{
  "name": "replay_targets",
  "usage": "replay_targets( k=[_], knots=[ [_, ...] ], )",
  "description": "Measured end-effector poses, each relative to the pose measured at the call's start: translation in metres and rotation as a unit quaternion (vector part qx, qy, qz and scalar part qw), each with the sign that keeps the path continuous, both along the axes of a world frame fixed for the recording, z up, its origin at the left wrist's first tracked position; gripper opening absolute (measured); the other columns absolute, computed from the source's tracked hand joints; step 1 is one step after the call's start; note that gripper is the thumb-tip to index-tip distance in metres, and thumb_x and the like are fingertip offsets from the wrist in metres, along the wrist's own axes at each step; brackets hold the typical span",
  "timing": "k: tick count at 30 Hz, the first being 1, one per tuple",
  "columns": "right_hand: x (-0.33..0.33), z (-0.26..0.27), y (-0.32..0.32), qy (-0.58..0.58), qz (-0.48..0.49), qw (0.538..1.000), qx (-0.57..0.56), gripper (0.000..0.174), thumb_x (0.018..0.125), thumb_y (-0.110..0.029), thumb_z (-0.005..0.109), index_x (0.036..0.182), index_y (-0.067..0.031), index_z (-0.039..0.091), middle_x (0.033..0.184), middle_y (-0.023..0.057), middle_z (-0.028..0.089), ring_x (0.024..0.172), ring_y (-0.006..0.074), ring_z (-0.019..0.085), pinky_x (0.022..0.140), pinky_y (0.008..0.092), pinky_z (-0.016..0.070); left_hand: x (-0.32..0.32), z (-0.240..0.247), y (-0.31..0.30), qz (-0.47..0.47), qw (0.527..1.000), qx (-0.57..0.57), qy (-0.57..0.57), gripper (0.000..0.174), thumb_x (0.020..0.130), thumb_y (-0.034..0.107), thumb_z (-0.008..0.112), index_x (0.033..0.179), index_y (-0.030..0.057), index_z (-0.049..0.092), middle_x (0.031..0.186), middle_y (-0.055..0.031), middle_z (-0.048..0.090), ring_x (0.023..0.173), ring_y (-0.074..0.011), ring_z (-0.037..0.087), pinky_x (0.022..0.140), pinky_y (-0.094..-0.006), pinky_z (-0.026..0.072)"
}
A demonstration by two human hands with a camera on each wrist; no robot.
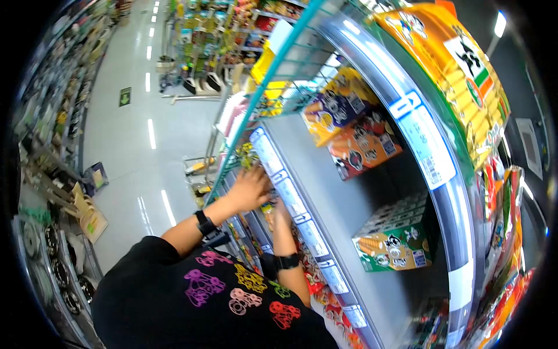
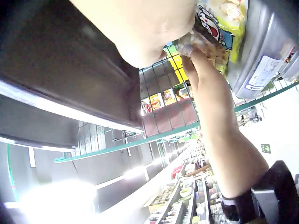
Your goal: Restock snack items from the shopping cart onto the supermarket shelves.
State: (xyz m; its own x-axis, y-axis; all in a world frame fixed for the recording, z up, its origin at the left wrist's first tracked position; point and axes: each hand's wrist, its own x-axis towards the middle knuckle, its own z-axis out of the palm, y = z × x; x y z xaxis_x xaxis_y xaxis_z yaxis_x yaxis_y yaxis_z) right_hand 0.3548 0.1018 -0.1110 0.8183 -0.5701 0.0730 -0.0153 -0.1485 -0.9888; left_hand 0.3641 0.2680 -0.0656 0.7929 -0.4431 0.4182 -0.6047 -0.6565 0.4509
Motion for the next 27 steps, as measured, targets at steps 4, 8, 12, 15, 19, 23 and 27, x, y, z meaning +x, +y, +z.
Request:
replay_targets(
  k=[4, 8, 12, 15, 19, 23, 27],
  knots=[
    [-0.041, 0.060, 0.034, -0.026, 0.041, 0.998, 0.045, 0.044, 0.081, -0.003, 0.058, 0.122, 0.0041, 0.048, 0.125, 0.0131, 0.049, 0.111, 0.0242, 0.048, 0.095, 0.0332, 0.0375, -0.028, 0.000, 0.001, 0.009, 1.000, -0.008, 0.027, 0.070, 0.083, 0.041, 0.052, 0.137, 0.0053, 0.027, 0.143, -0.0189, 0.022, 0.135, -0.0358, 0.015, 0.103, -0.0598, 0.0180],
    [-0.082, 0.068, 0.036, -0.075, 0.131, 0.980, 0.126, 0.046, 0.084, -0.002, 0.053, 0.126, 0.0053, 0.040, 0.126, 0.0176, 0.046, 0.113, 0.0244, 0.048, 0.094, 0.0346, 0.0395, -0.062, 0.004, 0.004, 0.035, 0.999, -0.020, 0.025, 0.071, 0.085, 0.042, 0.050, 0.140, 0.0069, 0.021, 0.144, -0.0181, 0.021, 0.135, -0.0355, 0.015, 0.103, -0.0597, 0.0195],
    [-0.126, 0.069, 0.040, -0.099, 0.159, 0.974, 0.126, 0.039, 0.090, -0.008, 0.046, 0.126, 0.0018, 0.036, 0.116, 0.0184, 0.050, 0.109, 0.0262, 0.050, 0.090, 0.0346, 0.0434, -0.109, 0.004, 0.005, 0.032, 0.997, -0.021, 0.059, 0.068, 0.087, 0.043, 0.048, 0.140, 0.0072, 0.023, 0.145, -0.0199, 0.019, 0.135, -0.0366, 0.015, 0.103, -0.0577, 0.0181],
    [-0.157, 0.055, 0.040, -0.095, 0.175, 0.960, 0.198, 0.031, 0.093, -0.011, 0.042, 0.121, 0.0008, 0.040, 0.113, 0.0179, 0.051, 0.105, 0.0247, 0.052, 0.090, 0.0335, 0.0439, -0.143, -0.011, 0.007, 0.023, 0.996, -0.073, 0.037, 0.067, 0.087, 0.042, 0.047, 0.139, 0.0071, 0.024, 0.144, -0.0213, 0.019, 0.134, -0.0376, 0.016, 0.105, -0.0549, 0.0172],
    [-0.206, 0.043, 0.047, -0.077, 0.210, 0.949, 0.221, 0.029, 0.095, -0.019, 0.040, 0.114, 0.0025, 0.043, 0.109, 0.0164, 0.052, 0.101, 0.0250, 0.054, 0.087, 0.0342, 0.0449, -0.190, -0.033, 0.011, 0.062, 0.981, -0.183, 0.026, 0.058, 0.085, 0.033, 0.052, 0.133, 0.0037, 0.034, 0.139, -0.0215, 0.029, 0.130, -0.0381, 0.026, 0.104, -0.0490, 0.0223],
    [-0.261, 0.014, 0.031, -0.055, 0.290, 0.941, 0.164, 0.032, 0.096, -0.023, 0.038, 0.112, 0.0032, 0.047, 0.102, 0.0154, 0.057, 0.094, 0.0240, 0.058, 0.084, 0.0363, 0.0478, -0.218, -0.120, 0.001, 0.170, 0.932, -0.305, 0.096, 0.034, 0.083, 0.025, 0.053, 0.106, 0.0008, 0.054, 0.111, -0.0216, 0.054, 0.103, -0.0360, 0.051, 0.087, -0.0454, 0.0395],
    [-0.324, -0.019, -0.004, -0.004, 0.361, 0.922, 0.142, 0.036, 0.098, -0.027, 0.034, 0.110, 0.0025, 0.051, 0.099, 0.0130, 0.060, 0.090, 0.0215, 0.060, 0.081, 0.0343, 0.0484, -0.246, -0.300, 0.000, 0.249, 0.772, -0.413, 0.413, 0.021, 0.080, 0.022, 0.055, 0.076, 0.0023, 0.059, 0.060, -0.0121, 0.055, 0.061, -0.0276, 0.056, 0.057, -0.0383, 0.0447]
  ],
)
